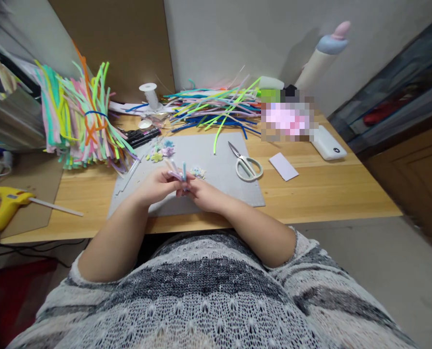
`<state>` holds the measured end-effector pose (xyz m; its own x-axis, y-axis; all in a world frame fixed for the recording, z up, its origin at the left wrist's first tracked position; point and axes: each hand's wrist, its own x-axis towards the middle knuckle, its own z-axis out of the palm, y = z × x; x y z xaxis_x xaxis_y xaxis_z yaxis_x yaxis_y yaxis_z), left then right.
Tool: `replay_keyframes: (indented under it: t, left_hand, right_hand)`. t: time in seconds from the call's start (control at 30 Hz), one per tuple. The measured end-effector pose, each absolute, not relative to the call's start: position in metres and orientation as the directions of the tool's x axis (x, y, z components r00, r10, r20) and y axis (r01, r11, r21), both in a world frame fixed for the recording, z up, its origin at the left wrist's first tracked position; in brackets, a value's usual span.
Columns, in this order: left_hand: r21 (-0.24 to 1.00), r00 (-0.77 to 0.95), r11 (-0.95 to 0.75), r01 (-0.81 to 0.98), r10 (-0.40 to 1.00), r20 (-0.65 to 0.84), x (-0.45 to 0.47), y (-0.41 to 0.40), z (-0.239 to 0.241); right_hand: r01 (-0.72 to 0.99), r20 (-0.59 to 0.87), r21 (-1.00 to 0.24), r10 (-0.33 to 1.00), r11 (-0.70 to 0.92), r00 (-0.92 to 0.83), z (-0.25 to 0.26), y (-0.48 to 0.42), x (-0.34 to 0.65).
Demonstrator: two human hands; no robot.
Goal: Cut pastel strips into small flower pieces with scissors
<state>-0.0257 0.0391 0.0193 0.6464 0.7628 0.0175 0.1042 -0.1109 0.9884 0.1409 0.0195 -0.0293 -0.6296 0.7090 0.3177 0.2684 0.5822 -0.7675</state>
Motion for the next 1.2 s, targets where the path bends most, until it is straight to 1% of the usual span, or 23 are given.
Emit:
replay_keyframes:
  t: [0.13, 0.2, 0.3, 0.43, 0.5, 0.57, 0.73, 0.9, 1.0, 1.1, 1.2]
  left_hand:
    - [0.974, 0.610, -0.157, 0.164, 0.792, 0.025, -0.024, 0.039, 0.023]
    - [0.969, 0.597, -0.172, 0.179, 0.802, 0.032, -0.024, 0.039, 0.025]
    - [0.972, 0.592, -0.155, 0.176, 0.806, 0.021, -0.024, 0.040, 0.024]
    - [0.985, 0.623, -0.118, 0.128, 0.782, 0.013, -0.024, 0.041, 0.020]
    - [0.989, 0.626, -0.116, 0.092, 0.779, 0.033, -0.024, 0.040, 0.019]
    - [0.991, 0.593, -0.124, 0.052, 0.802, 0.069, -0.022, 0.038, 0.020]
    - [0.995, 0.557, -0.103, -0.010, 0.826, 0.091, -0.022, 0.035, 0.022]
    - [0.991, 0.562, -0.092, -0.102, 0.816, 0.133, -0.025, 0.036, 0.021]
    - [0.984, 0.538, -0.117, -0.132, 0.826, 0.171, -0.027, 0.039, 0.023]
    - [0.975, 0.507, -0.183, -0.128, 0.833, 0.223, -0.029, 0.041, 0.026]
    - [0.964, 0.517, -0.236, -0.120, 0.814, 0.264, -0.029, 0.041, 0.027]
  right_hand:
    - [0.312, 0.294, -0.762, 0.733, 0.567, -0.614, -0.025, 0.017, 0.140]
    - [0.306, 0.316, -0.767, 0.746, 0.565, -0.586, -0.024, 0.016, 0.138]
    - [0.275, 0.341, -0.805, 0.790, 0.525, -0.510, -0.023, 0.014, 0.136]
    - [0.259, 0.335, -0.827, 0.808, 0.499, -0.485, -0.025, 0.012, 0.133]
    - [0.252, 0.337, -0.829, 0.806, 0.499, -0.487, -0.027, 0.011, 0.131]
    - [0.245, 0.329, -0.836, 0.806, 0.491, -0.493, -0.028, 0.011, 0.130]
    - [0.326, 0.282, -0.815, 0.820, 0.479, -0.499, -0.030, 0.011, 0.128]
    - [0.273, 0.350, -0.793, 0.773, 0.545, -0.529, -0.029, 0.012, 0.129]
    - [0.290, 0.343, -0.783, 0.772, 0.550, -0.535, -0.027, 0.013, 0.129]
    - [0.313, 0.328, -0.772, 0.768, 0.553, -0.550, -0.027, 0.013, 0.129]
    - [0.324, 0.320, -0.766, 0.767, 0.555, -0.556, -0.027, 0.012, 0.128]
